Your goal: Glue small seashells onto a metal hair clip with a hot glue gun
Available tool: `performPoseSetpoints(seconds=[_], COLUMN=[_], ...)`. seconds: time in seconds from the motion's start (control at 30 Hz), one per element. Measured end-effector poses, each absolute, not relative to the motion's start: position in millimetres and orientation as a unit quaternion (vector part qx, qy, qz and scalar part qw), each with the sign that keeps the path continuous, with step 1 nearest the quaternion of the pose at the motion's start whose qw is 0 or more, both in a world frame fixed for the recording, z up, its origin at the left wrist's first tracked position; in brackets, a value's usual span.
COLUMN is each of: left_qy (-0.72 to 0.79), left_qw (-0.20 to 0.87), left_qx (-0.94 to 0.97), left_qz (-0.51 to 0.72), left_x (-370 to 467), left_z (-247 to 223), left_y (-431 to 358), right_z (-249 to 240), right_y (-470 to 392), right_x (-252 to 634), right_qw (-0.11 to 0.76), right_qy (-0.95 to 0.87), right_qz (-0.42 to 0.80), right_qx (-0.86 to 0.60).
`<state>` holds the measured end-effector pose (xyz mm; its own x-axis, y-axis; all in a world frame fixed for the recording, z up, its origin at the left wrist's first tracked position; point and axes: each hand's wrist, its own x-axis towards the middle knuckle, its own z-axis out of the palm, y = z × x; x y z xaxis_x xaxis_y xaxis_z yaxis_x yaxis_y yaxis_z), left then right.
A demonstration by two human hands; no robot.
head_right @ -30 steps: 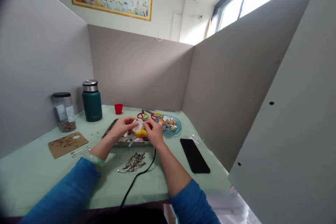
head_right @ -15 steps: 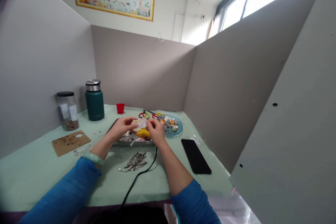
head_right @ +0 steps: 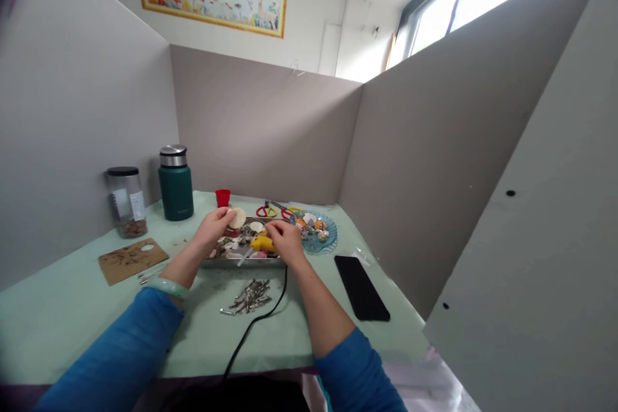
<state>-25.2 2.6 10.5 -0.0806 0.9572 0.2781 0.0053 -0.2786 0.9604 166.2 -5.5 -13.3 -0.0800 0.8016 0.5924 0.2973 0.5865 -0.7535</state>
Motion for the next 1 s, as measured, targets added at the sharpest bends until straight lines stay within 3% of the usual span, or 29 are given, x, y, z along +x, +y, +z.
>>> performPoseSetpoints(seconds=[0.13, 0.53, 0.83, 1.0], left_qy=[0.424, 0.440, 0.392, 0.365], left_qw=[0.463, 0.372, 0.393, 0.297], left_qx=[0.554, 0.643, 0.676, 0.696], left_qz=[0.546, 0.504, 0.486, 0.543], left_x=[-19.9, -17.2, -13.9, -12.3], left_z=[11.2, 10.4, 10.9, 9.2], left_y=[-0.6, -5.3, -7.3, -5.8], right_z=[-12.9, -14.0, -14.5, -11.1], right_y=[-6.1, -9.7, -9.7, -13.7], right_x=[168.4, 165.6, 164.4, 164.3], right_qw=[0.587, 0.572, 0.593, 0.626], right_qy=[-0.669, -0.703, -0.685, -0.658], right_qz=[0.251, 0.254, 0.236, 0.229], right_qx=[-0.380, -0.337, -0.350, -0.351])
